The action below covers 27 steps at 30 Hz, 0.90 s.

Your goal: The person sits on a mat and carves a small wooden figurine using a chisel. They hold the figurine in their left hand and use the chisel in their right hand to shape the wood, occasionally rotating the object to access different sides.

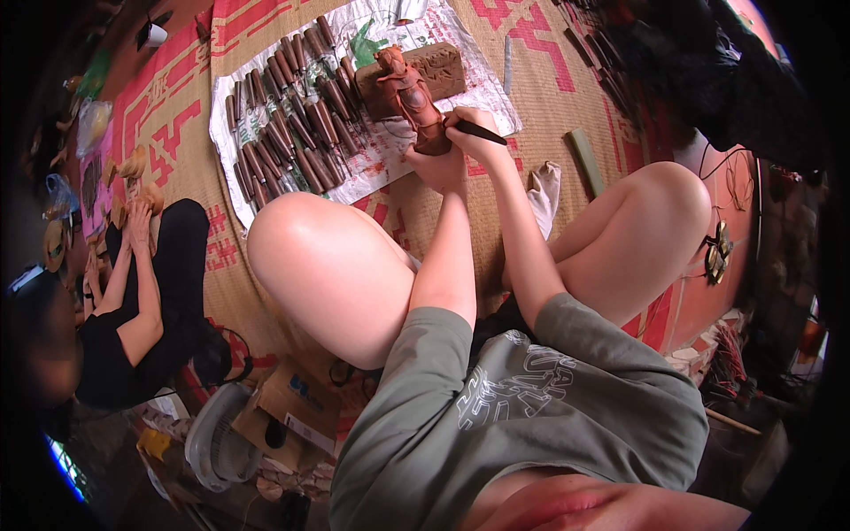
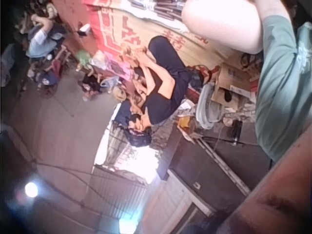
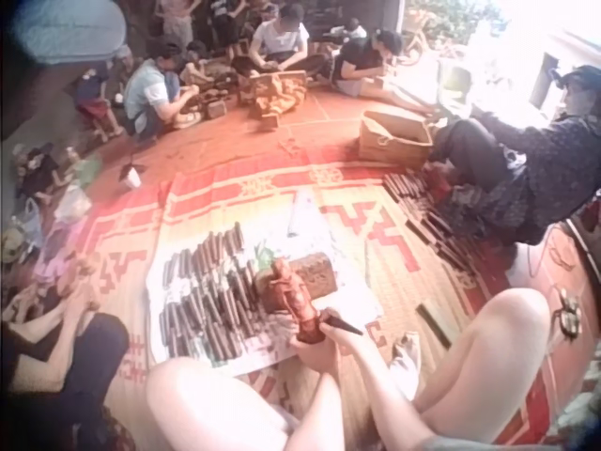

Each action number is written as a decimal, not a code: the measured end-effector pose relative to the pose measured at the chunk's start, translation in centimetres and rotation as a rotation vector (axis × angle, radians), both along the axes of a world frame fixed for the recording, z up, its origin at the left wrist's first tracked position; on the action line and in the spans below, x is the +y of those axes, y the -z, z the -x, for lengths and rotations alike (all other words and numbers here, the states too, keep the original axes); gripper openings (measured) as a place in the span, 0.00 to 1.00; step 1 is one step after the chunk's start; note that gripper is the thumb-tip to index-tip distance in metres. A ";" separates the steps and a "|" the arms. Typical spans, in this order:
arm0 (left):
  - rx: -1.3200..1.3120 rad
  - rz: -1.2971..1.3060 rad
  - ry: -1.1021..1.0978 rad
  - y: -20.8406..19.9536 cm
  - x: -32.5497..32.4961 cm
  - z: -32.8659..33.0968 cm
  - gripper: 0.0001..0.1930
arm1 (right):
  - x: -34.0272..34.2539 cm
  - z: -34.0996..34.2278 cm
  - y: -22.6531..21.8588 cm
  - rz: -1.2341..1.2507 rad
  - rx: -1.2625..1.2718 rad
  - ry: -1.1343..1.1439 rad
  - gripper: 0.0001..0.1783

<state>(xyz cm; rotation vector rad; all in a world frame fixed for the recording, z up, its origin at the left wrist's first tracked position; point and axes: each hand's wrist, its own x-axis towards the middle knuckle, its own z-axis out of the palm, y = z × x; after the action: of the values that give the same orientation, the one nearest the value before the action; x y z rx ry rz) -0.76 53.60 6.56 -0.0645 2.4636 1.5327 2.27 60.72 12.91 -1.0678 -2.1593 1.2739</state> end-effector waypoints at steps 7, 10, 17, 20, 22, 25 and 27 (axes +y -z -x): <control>-0.012 -0.016 0.014 -0.8 -0.1 -0.2 0.41 | -0.5 -1.0 1.2 -0.022 0.101 0.132 0.08; -0.019 0.008 0.028 -0.7 -0.2 -0.2 0.40 | -1.2 -1.2 1.8 0.089 0.138 0.158 0.07; 0.050 0.110 0.019 -0.6 -0.6 0.1 0.40 | -1.2 -3.9 -1.3 0.121 0.245 0.255 0.05; 0.058 0.186 0.043 0.9 -1.0 0.7 0.44 | -0.8 -3.2 -6.2 0.085 0.252 0.193 0.06; 0.012 0.217 0.100 0.8 -0.8 0.6 0.47 | -0.3 -3.4 -11.3 -0.064 0.173 0.115 0.05; 0.101 0.264 0.097 2.0 -0.8 0.6 0.51 | 0.9 -3.8 -17.2 -0.217 0.081 -0.049 0.06; 0.060 0.256 0.164 2.2 -0.4 -0.1 0.57 | 1.6 -4.6 -21.7 -0.328 0.049 -0.139 0.06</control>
<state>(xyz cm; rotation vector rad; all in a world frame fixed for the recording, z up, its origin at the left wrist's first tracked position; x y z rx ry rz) -0.61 53.19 4.37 0.1372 2.6247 1.1648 6.88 62.27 34.60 -0.7579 -2.3346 0.9434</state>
